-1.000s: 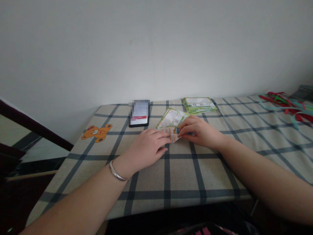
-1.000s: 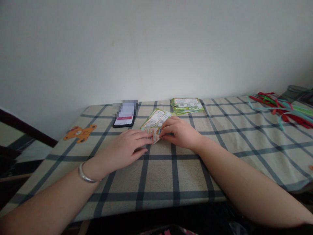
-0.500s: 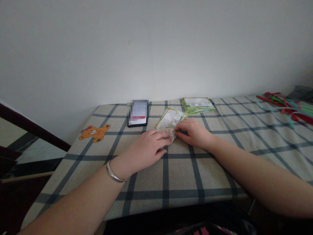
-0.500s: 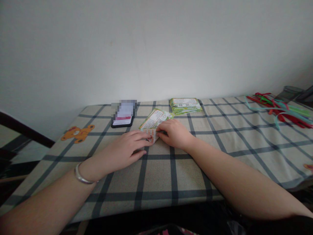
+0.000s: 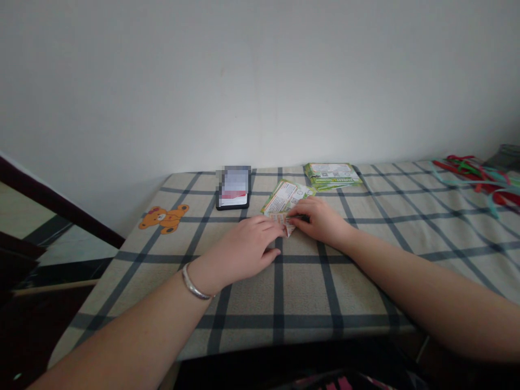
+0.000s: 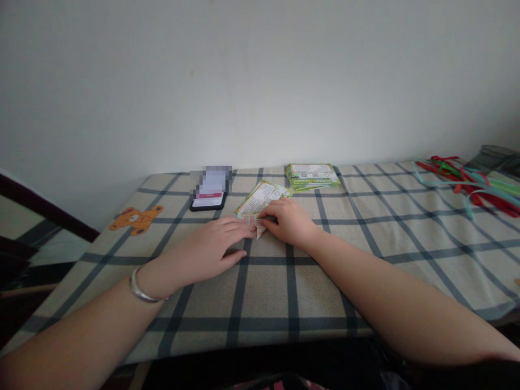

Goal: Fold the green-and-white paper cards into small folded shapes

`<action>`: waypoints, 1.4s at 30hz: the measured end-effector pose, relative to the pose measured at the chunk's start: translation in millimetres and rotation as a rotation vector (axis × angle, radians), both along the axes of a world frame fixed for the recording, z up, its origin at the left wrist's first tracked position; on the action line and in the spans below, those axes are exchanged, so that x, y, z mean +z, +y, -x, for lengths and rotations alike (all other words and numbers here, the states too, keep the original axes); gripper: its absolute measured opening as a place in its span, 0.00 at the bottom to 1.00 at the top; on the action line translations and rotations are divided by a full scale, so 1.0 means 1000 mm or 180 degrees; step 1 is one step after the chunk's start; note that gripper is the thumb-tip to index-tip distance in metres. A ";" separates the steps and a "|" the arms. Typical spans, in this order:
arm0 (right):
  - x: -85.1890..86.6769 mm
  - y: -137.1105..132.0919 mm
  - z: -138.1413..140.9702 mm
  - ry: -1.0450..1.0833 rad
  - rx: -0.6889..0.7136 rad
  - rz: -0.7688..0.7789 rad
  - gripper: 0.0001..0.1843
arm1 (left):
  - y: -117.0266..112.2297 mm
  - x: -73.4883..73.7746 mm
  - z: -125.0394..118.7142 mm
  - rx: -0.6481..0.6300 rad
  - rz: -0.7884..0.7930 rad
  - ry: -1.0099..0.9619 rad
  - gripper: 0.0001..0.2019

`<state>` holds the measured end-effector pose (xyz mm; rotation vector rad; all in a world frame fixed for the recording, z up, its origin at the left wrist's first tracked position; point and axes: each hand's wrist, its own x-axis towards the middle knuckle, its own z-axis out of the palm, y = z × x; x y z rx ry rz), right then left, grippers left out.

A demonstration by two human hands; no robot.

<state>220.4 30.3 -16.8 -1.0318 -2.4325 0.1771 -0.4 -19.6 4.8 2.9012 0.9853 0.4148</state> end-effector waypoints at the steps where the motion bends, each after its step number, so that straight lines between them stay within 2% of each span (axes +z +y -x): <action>1: -0.001 0.000 0.000 0.0023 0.0001 0.0006 0.06 | 0.000 0.000 0.000 0.0037 -0.0002 -0.0009 0.16; 9: -0.003 0.000 0.001 0.0052 -0.0081 -0.0014 0.05 | 0.001 -0.003 -0.001 -0.0107 -0.0117 0.0029 0.16; 15: -0.002 -0.002 0.000 0.0225 -0.0275 0.0126 0.02 | -0.003 -0.005 -0.003 0.0071 -0.0179 0.0179 0.15; 23: 0.003 -0.006 -0.011 -0.0004 0.0133 0.0018 0.06 | -0.003 -0.006 -0.003 0.0091 -0.0165 0.0187 0.16; 42: 0.007 -0.013 -0.012 -0.0421 0.0086 -0.0221 0.10 | -0.003 -0.008 -0.003 0.0059 -0.0223 0.0187 0.15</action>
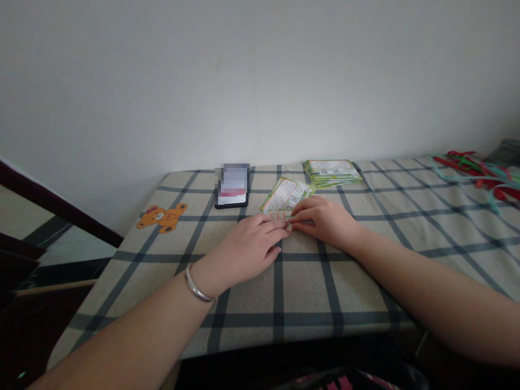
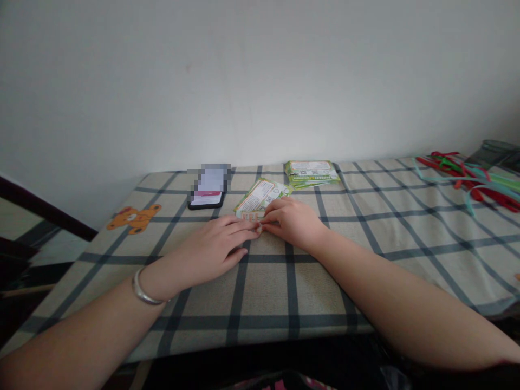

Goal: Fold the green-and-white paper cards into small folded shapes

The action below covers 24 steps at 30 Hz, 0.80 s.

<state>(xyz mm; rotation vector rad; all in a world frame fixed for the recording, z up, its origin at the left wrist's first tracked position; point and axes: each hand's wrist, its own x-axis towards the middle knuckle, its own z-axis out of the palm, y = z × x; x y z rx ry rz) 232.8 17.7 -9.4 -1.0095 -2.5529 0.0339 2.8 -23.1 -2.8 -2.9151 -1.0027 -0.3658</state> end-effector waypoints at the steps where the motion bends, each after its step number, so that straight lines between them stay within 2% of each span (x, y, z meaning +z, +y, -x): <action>1: 0.000 0.001 0.000 0.0008 0.0005 0.0005 0.10 | 0.000 0.000 0.000 -0.0004 -0.0011 0.0000 0.15; 12: -0.004 -0.003 0.000 0.0053 -0.0010 -0.0111 0.10 | -0.004 0.000 -0.002 0.0049 -0.0199 0.0058 0.16; 24: 0.012 -0.018 0.005 -0.0364 0.0348 -0.0435 0.09 | -0.005 -0.001 -0.001 0.0130 -0.0137 0.0101 0.20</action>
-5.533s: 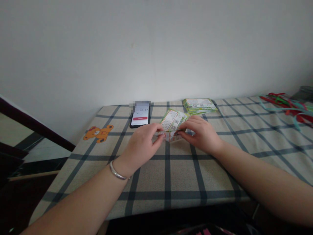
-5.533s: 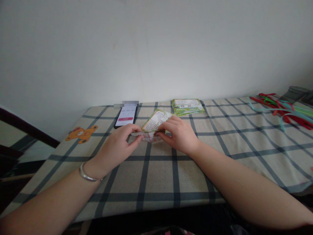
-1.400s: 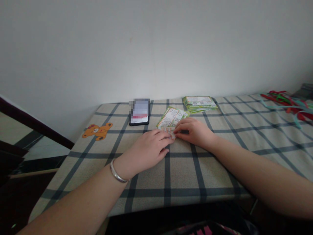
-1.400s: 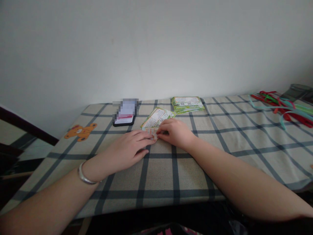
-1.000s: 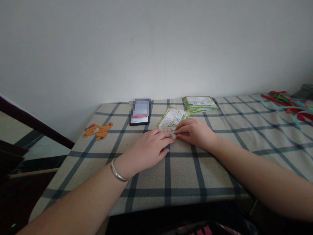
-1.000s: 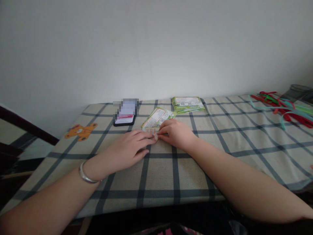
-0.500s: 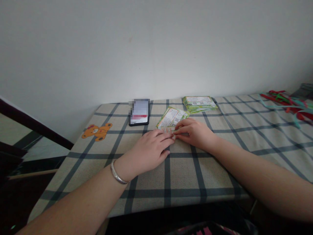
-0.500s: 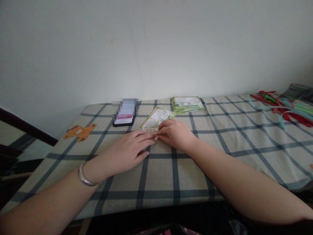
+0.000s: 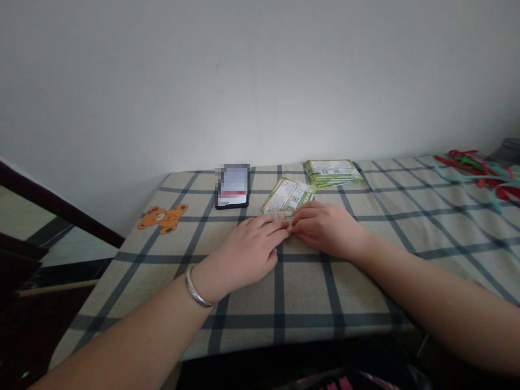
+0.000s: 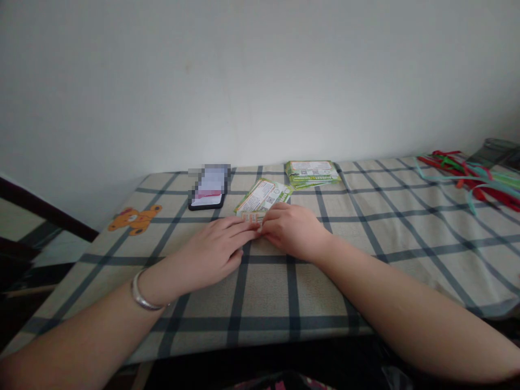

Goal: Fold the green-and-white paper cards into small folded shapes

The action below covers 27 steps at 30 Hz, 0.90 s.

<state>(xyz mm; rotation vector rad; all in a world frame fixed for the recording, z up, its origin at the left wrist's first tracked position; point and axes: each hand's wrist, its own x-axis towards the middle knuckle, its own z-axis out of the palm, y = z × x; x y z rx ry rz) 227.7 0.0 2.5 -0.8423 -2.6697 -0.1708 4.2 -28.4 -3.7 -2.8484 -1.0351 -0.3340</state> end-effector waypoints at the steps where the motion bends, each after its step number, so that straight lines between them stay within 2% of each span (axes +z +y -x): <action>1: 0.000 -0.001 0.001 -0.0014 0.0006 0.0018 0.09 | 0.000 0.000 0.000 0.0004 0.0012 0.0008 0.20; 12: 0.002 0.000 -0.004 -0.0108 0.0110 0.0253 0.11 | -0.001 0.003 0.000 0.0015 0.0064 0.0008 0.19; 27: 0.006 -0.012 0.008 -0.0803 -0.0633 -0.0019 0.11 | -0.001 -0.001 -0.002 0.0007 -0.0006 0.0007 0.20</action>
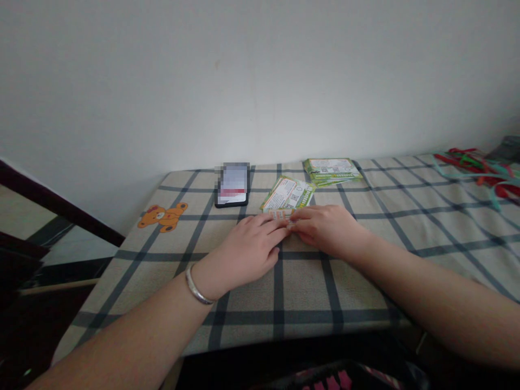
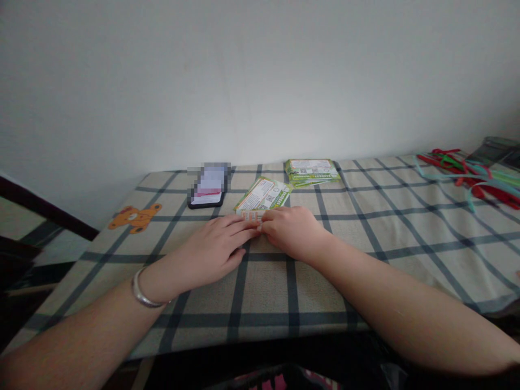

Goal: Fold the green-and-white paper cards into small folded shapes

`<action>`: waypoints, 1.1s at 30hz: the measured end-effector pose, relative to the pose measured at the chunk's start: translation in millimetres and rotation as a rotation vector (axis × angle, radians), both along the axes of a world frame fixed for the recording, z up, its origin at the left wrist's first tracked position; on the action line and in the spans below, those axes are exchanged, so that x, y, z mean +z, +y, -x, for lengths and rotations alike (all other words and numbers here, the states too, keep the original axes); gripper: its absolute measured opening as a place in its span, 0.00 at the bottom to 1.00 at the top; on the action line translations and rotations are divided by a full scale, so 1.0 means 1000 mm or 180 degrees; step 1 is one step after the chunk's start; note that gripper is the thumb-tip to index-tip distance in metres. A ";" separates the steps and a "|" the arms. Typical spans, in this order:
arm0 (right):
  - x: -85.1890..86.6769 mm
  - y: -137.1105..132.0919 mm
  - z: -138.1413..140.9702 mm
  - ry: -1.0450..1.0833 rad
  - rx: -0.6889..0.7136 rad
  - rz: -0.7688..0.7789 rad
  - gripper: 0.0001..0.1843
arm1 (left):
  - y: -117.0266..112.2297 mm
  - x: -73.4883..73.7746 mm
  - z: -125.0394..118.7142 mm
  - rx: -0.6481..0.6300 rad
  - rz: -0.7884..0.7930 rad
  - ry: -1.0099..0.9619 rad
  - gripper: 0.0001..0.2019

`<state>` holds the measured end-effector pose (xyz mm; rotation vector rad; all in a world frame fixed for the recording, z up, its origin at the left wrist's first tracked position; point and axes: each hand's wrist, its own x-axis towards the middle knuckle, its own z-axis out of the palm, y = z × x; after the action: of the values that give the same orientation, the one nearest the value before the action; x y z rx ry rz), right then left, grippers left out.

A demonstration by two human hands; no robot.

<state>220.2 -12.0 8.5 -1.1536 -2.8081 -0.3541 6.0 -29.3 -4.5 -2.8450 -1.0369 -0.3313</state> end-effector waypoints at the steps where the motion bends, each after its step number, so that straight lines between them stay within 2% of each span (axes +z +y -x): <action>1: 0.000 0.000 0.001 -0.0030 -0.0051 0.0004 0.11 | 0.000 0.000 0.000 0.0005 -0.0005 -0.0005 0.19; 11: 0.001 0.004 0.000 -0.0072 -0.0308 0.0032 0.09 | -0.001 0.001 0.001 -0.0024 0.0056 -0.0023 0.18; 18: 0.002 0.000 0.001 -0.0132 -0.0626 -0.0277 0.11 | -0.001 0.002 0.000 -0.0031 0.0006 -0.0063 0.17; 25: 0.004 0.004 -0.002 -0.0234 -0.0917 -0.0233 0.11 | -0.001 0.002 0.001 -0.0031 0.0033 -0.0041 0.18; 33: 0.006 0.007 -0.005 -0.0114 -0.0854 -0.0209 0.11 | 0.000 0.003 0.001 -0.0023 0.0143 -0.0060 0.18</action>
<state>225.5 -5.2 14.4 -1.5260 -2.6500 -0.4864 5.3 -29.4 -1.1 -2.8915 -1.0508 -0.3405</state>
